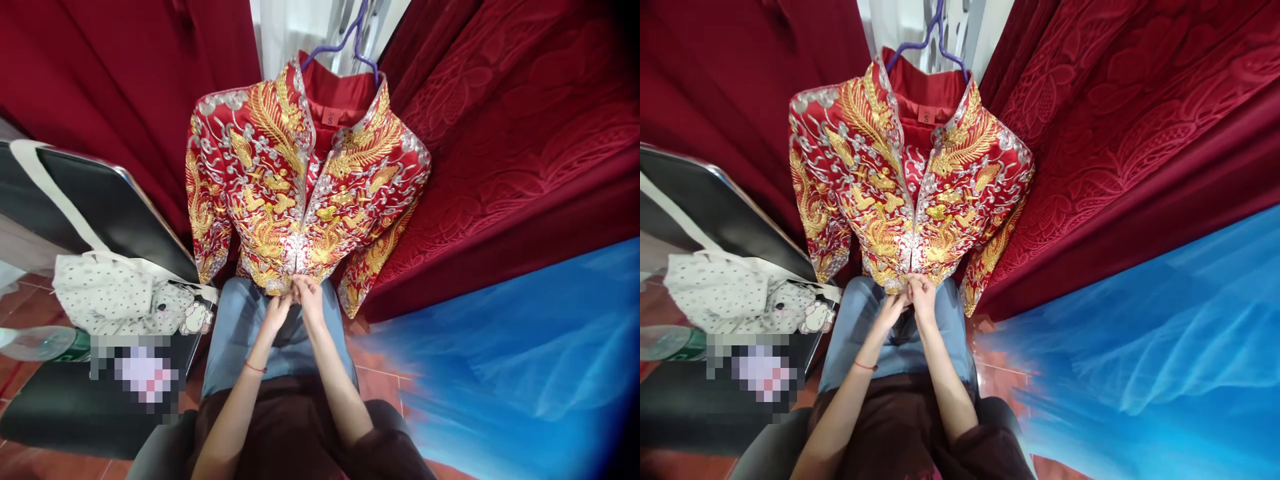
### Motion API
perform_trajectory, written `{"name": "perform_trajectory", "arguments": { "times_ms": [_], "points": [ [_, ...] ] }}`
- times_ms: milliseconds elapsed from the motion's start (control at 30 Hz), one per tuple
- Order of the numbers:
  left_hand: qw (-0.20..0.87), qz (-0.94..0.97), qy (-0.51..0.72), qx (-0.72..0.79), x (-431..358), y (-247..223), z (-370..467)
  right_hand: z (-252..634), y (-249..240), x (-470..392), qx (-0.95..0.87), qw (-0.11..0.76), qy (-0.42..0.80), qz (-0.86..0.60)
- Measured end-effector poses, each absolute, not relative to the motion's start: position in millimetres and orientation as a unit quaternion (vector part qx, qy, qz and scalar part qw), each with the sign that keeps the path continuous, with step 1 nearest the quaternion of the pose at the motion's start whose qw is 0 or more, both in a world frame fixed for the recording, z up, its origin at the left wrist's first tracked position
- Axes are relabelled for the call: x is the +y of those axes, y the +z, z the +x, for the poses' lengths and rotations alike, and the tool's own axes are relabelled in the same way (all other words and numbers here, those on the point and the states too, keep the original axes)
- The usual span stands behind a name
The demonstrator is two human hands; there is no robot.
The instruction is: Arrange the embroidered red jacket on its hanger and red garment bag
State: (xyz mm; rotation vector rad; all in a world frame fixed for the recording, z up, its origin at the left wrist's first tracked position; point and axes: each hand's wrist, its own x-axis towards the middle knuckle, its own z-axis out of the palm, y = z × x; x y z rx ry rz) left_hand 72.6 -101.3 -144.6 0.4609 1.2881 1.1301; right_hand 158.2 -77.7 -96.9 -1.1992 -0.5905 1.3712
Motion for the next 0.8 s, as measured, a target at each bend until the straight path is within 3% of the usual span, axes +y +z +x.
{"name": "perform_trajectory", "arguments": {
  "times_ms": [133, 267, 500, 667, 800],
  "points": [
    [0.392, 0.497, 0.307, 0.711, -98, -119, 52, 167, -93, -72, -0.265, 0.533, 0.617, -0.515],
    [0.215, 0.642, 0.297, 0.674, -72, -108, 62, 169, -88, -68, -0.268, 0.519, 0.628, -0.513],
    [0.208, 0.653, 0.336, 0.646, -59, -123, 83, 158, -83, -68, -0.247, 0.573, 0.582, -0.521],
    [0.225, 0.65, 0.365, 0.627, -82, -139, 88, 153, -36, -47, -0.241, 0.64, 0.536, -0.495],
    [0.166, 0.633, 0.36, 0.665, -84, -136, 87, 161, 0, -34, -0.333, 0.629, 0.529, -0.462]
  ]
}}
